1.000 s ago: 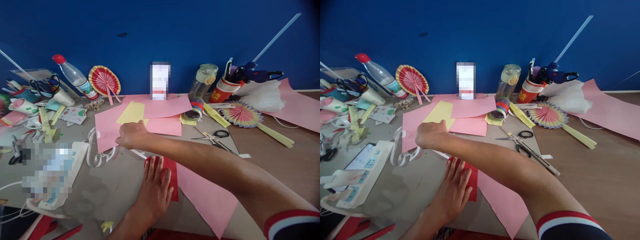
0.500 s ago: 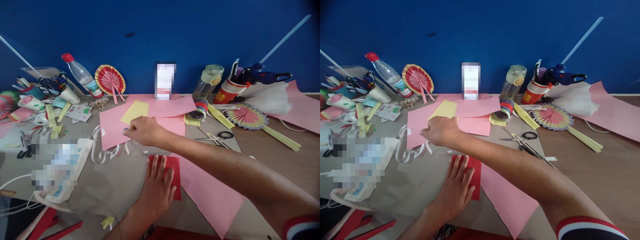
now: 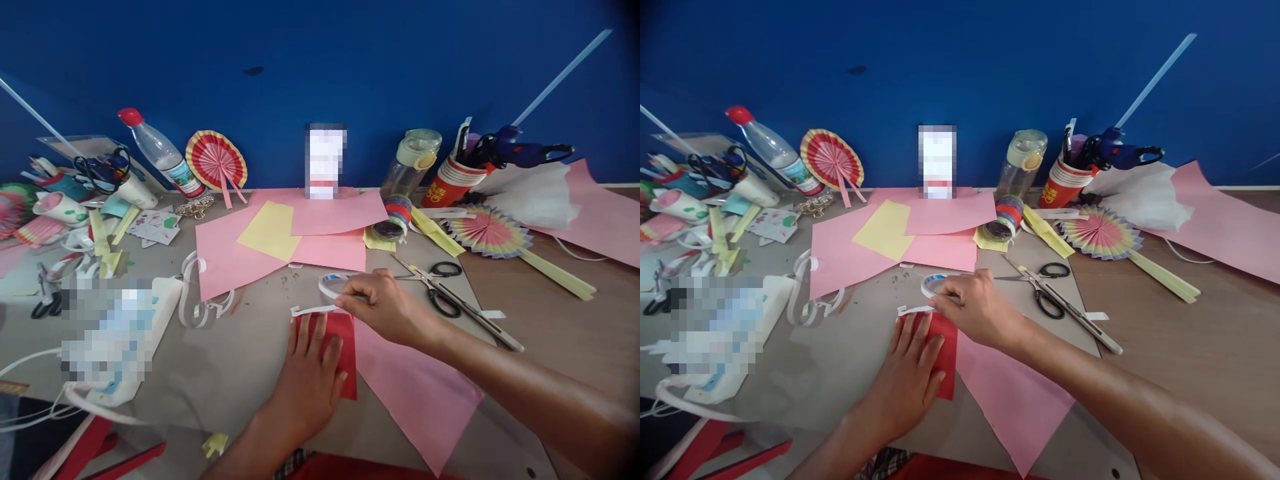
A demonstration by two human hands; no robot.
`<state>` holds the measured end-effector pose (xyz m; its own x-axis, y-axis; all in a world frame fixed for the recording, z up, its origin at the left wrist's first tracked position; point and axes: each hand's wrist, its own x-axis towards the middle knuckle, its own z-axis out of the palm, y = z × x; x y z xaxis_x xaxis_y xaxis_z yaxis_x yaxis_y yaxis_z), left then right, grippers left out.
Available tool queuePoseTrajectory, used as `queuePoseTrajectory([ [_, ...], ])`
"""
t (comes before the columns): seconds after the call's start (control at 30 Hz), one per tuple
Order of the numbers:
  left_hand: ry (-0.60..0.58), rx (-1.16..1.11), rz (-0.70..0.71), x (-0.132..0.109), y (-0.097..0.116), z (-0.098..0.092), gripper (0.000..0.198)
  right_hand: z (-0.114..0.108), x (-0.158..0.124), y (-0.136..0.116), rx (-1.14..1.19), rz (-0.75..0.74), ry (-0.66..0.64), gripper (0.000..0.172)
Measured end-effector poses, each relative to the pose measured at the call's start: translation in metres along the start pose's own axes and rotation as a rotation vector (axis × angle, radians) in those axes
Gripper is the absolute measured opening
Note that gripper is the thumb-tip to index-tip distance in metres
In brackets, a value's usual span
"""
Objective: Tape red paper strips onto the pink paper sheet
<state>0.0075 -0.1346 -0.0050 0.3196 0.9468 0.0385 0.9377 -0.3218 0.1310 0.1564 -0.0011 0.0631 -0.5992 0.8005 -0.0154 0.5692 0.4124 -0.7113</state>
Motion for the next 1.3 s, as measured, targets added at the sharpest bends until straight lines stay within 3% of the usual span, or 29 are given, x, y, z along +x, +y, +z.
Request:
queuePoseTrajectory([
  [0.37, 0.008, 0.019, 0.005, 0.000, 0.001, 0.000, 0.043, 0.011, -0.012, 0.016, -0.011, -0.032, 0.035, 0.025],
  [0.87, -0.051, -0.096, -0.041, 0.004, -0.001, -0.010, 0.042, 0.022, -0.032, 0.028, -0.125, -0.145, 0.200, 0.023],
  [1.3, -0.034, -0.044, -0.030, 0.004, -0.003, -0.008, 0.046, 0.016, -0.024, 0.017, 0.025, -0.046, 0.102, 0.025],
])
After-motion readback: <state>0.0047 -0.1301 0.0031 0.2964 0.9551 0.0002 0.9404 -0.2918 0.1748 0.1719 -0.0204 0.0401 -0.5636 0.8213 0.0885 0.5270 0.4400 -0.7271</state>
